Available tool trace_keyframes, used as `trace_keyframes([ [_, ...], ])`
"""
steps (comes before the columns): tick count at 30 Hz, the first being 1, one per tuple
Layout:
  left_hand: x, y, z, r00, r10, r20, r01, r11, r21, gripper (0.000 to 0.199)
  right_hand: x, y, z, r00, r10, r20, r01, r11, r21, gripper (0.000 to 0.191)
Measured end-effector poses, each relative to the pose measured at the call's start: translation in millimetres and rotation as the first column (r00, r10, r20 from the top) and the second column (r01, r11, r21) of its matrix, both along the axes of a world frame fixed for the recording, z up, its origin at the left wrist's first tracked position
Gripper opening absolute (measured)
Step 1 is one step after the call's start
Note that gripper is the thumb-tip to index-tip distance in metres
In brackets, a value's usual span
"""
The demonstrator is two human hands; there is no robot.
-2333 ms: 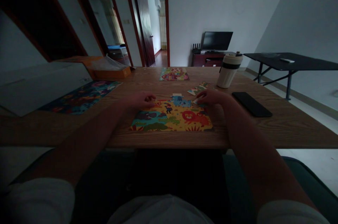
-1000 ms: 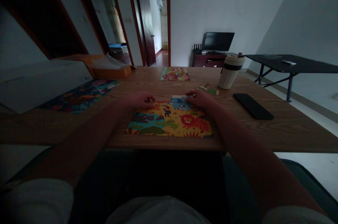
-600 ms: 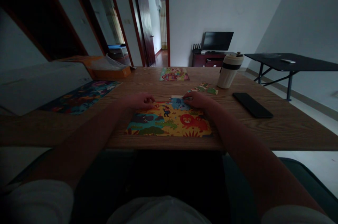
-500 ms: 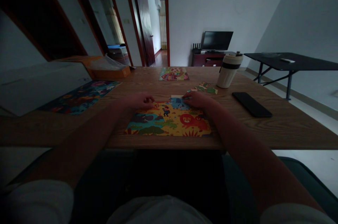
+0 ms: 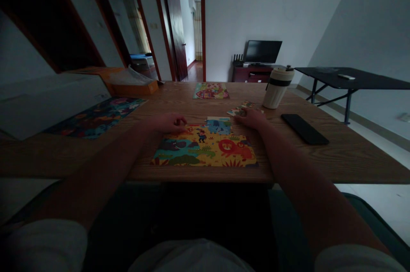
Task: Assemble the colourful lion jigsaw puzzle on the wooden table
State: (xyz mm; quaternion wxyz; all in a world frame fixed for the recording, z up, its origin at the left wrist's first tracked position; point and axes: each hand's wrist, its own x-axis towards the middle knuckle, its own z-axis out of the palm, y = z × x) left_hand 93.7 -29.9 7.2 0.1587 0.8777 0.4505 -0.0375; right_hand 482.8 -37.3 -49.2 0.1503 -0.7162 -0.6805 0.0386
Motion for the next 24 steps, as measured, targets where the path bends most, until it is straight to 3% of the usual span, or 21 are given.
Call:
trace_keyframes([
  [8,1.0,-0.8,-0.4,1.000,-0.006,-0.007,0.006,1.000,-0.004,0.049,-19.6,7.6,-1.5,0.999,0.005,0.036,-0.007,0.999,0.049,0.066],
  [16,0.8,1.4,-2.0,1.000,0.000,-0.008,0.000,1.000,0.021,0.048,-20.4,13.6,2.0,0.971,0.128,0.204,-0.142,0.988,0.057,0.049],
  [24,0.3,1.0,-1.1,1.000,-0.005,-0.011,0.005,1.000,0.012,0.048,-17.8,12.0,6.7,0.973,0.033,0.228,-0.050,0.996,0.069,0.040],
])
